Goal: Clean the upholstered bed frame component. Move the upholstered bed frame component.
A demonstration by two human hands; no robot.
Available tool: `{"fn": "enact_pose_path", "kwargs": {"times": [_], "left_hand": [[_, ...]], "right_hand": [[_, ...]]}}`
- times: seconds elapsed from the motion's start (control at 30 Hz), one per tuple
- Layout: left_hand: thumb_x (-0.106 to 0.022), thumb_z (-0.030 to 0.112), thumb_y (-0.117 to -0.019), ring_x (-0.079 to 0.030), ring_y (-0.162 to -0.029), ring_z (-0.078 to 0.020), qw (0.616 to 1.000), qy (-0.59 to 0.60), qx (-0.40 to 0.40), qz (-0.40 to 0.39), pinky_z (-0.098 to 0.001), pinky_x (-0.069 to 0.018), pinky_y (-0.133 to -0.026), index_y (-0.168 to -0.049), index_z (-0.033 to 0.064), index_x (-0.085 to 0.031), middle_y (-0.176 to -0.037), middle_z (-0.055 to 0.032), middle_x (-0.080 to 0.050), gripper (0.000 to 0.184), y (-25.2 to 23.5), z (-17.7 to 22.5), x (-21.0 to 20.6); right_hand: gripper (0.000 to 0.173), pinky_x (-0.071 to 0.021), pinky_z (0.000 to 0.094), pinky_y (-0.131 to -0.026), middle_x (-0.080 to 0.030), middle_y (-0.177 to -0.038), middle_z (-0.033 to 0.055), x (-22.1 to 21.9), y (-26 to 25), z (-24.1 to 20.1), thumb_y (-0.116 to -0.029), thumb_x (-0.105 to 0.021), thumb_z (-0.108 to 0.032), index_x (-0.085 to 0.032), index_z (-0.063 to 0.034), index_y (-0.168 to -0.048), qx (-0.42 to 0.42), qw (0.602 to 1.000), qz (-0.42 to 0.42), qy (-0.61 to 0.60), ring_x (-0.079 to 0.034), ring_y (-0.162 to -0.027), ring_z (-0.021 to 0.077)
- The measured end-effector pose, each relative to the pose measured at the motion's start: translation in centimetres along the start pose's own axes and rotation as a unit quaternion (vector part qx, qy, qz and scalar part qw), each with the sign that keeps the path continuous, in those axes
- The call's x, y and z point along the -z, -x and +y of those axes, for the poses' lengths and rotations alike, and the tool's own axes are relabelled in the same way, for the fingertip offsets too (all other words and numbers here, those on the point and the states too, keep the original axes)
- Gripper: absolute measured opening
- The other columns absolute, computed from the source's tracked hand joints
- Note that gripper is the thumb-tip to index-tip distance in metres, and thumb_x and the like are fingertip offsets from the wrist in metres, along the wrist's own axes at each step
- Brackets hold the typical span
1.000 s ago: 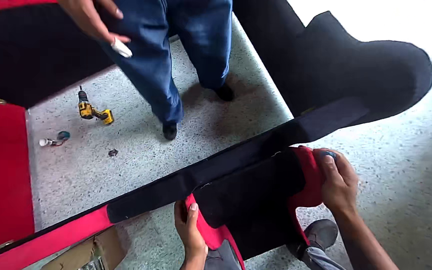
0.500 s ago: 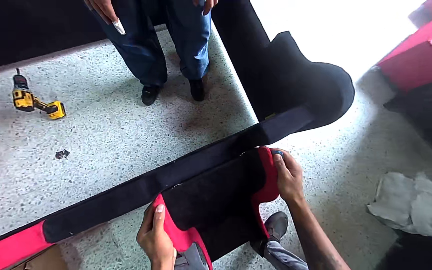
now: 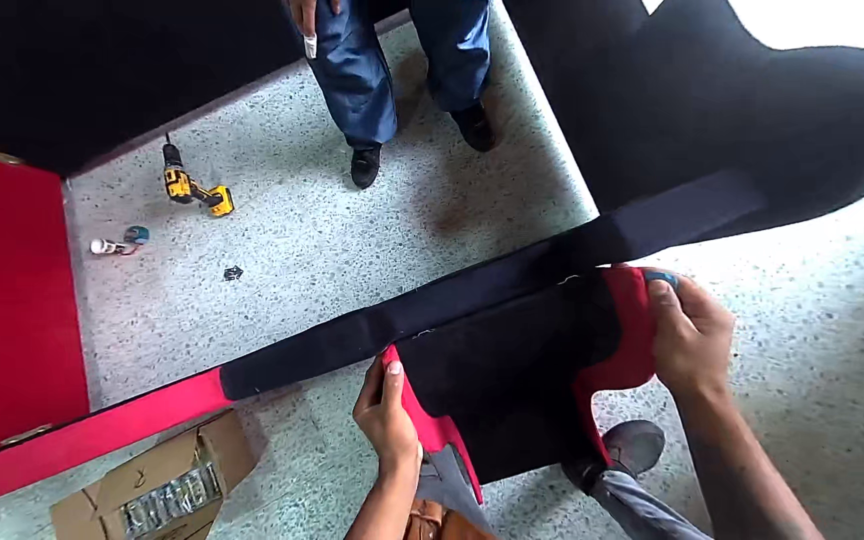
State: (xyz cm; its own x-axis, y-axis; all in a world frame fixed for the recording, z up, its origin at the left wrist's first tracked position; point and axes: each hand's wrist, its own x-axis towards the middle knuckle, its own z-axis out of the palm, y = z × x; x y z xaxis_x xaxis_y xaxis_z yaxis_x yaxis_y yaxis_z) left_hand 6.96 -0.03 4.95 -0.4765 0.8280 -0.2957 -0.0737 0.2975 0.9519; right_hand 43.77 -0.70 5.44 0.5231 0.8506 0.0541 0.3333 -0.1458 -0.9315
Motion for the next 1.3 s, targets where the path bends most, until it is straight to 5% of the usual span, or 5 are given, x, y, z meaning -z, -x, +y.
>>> {"fn": "enact_pose_path", "kwargs": {"times": [0.67,0.8,0.93,1.03,1.3], "left_hand": [[-0.068,0.029,-0.1004,-0.073,-0.102,-0.0204,1.000,-0.027,0.009,-0.005,-0.0411,-0.0621,-0.091,-0.117,0.0043,-0.075,-0.111,-0.0090,-0.076,0.031,-0.3,0.7,0.0],[-0.058,0.033,-0.1056,-0.071,-0.106,-0.0188,0.999,-0.033,0.007,-0.034,-0.0417,-0.0603,-0.094,-0.120,0.0063,-0.073,-0.114,-0.0075,-0.075,0.034,-0.4,0.2,0.5],[-0.058,0.051,-0.0994,-0.064,-0.124,-0.0237,0.983,0.009,0.054,-0.175,-0.0473,-0.0565,-0.102,-0.149,0.0099,-0.050,-0.137,-0.0116,-0.064,0.064,0.6,-3.1,3.3],[-0.063,0.067,-0.0914,-0.056,-0.133,-0.0212,0.977,0.014,0.054,-0.204,-0.0440,-0.0517,-0.109,-0.158,0.0133,-0.036,-0.148,-0.0094,-0.055,0.089,0.7,-4.7,4.0],[-0.060,0.056,-0.0958,-0.059,-0.130,-0.0184,0.985,0.003,0.029,-0.168,-0.0417,-0.0535,-0.106,-0.153,0.0144,-0.047,-0.144,-0.0065,-0.060,0.072,0.9,-4.2,3.0]], "right_hand": [[0.027,-0.0612,0.0344,-0.086,-0.073,-0.109,0.0075,-0.4,-0.3,-0.1,-0.1088,-0.050,-0.017,-0.070,-0.0047,-0.122,0.029,0.999,0.010,-0.044,-0.070,-0.098,0.0161],[0.027,-0.0608,0.0346,-0.088,-0.073,-0.112,0.0062,-0.5,-0.2,-0.4,-0.1085,-0.050,-0.020,-0.070,-0.0060,-0.122,0.028,0.999,0.012,-0.041,-0.070,-0.101,0.0152],[0.028,-0.0614,0.0314,-0.087,-0.073,-0.115,0.0009,-0.5,0.5,-0.7,-0.1091,-0.051,-0.024,-0.070,-0.0122,-0.126,0.019,1.000,0.015,-0.004,-0.070,-0.100,0.0101],[0.026,-0.0612,0.0318,-0.089,-0.073,-0.116,0.0021,-0.7,0.4,-0.6,-0.1085,-0.052,-0.021,-0.070,-0.0105,-0.125,0.032,0.999,0.020,0.000,-0.071,-0.102,0.0112],[0.026,-0.0609,0.0293,-0.083,-0.073,-0.110,0.0003,-0.7,0.5,-0.2,-0.1088,-0.052,-0.024,-0.070,-0.0131,-0.125,0.030,0.999,0.023,0.034,-0.070,-0.095,0.0085]]}}
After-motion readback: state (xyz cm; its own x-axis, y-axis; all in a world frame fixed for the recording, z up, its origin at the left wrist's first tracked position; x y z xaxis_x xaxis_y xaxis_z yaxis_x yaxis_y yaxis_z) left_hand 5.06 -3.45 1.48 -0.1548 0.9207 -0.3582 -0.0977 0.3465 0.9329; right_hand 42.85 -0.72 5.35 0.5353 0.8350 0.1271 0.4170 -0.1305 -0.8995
